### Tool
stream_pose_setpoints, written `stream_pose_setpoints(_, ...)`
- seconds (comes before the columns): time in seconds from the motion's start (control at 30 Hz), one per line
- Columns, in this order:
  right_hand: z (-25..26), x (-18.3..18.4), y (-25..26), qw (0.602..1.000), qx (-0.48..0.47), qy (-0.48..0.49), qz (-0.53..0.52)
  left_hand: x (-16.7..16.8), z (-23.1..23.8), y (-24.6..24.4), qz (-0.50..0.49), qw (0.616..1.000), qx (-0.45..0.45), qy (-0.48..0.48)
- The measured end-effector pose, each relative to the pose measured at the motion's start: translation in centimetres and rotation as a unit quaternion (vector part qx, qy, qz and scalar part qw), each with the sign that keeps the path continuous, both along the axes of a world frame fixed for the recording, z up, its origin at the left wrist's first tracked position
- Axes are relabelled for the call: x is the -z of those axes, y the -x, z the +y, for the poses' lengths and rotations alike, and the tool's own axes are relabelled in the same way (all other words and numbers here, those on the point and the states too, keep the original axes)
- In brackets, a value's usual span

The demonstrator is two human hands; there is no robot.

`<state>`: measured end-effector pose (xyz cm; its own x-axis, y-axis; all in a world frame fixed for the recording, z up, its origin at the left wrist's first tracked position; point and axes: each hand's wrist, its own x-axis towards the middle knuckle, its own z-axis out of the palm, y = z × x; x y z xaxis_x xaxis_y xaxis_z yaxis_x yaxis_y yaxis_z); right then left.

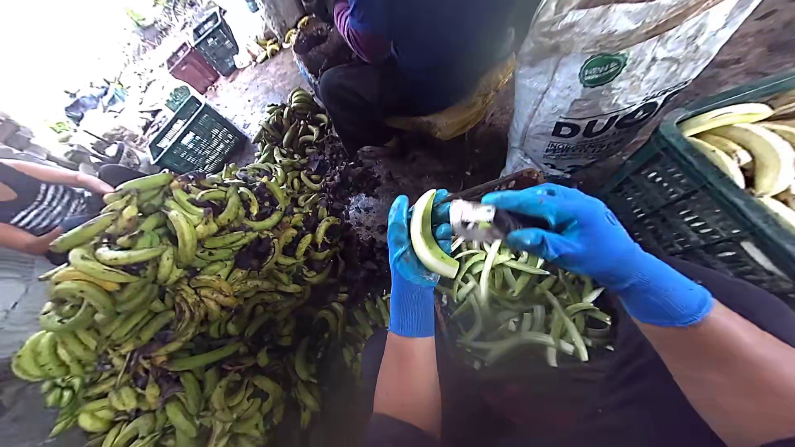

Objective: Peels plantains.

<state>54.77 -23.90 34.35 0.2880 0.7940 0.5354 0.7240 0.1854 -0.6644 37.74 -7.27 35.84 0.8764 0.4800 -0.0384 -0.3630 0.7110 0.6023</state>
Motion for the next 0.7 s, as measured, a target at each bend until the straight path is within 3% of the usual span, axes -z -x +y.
stream_pose_setpoints(0.1, -0.3, 0.4, 0.6, 0.996, -0.049, -0.003, -0.079, 0.3, -0.4, -0.3, -0.011, 0.999, -0.013, -0.028)
stream_pose_setpoints(0.17, 0.2, 0.5, 1.0, 0.998, 0.021, 0.008, -0.061, -0.2, -2.2, -0.7, 0.042, 0.989, -0.092, -0.105)
stream_pose_setpoints(0.27, 0.7, 0.7, -0.4, 0.984, 0.174, 0.018, 0.047, -0.4, -3.7, -0.8, 0.07, 0.981, -0.122, -0.132)
stream_pose_setpoints(0.33, 0.3, 0.3, -1.8, 0.962, 0.201, 0.017, 0.186, -0.2, -2.6, -0.5, 0.042, 0.988, -0.1, -0.112)
stream_pose_setpoints(0.37, -0.2, -0.1, -1.9, 0.951, 0.171, 0.011, 0.259, -0.1, -1.9, -0.4, 0.035, 0.989, -0.1, -0.103)
stream_pose_setpoints(0.43, -1.0, -0.5, 0.0, 0.922, 0.012, 0.0, 0.388, 0.4, -1.2, -0.8, 0.041, 0.991, -0.091, -0.091)
stream_pose_setpoints(0.53, -1.4, 1.2, 5.1, 0.854, -0.159, 0.055, 0.492, 2.1, -4.5, -1.9, 0.126, 0.984, -0.057, -0.113)
stream_pose_setpoints(0.6, -2.6, 1.5, 6.6, 0.854, -0.125, 0.07, 0.5, 2.2, -6.5, -2.6, 0.17, 0.974, -0.062, -0.135)
stream_pose_setpoints(0.7, -6.3, -0.5, 3.0, 0.85, -0.063, -0.005, 0.523, 2.5, -5.4, -6.1, 0.148, 0.982, -0.006, -0.115)
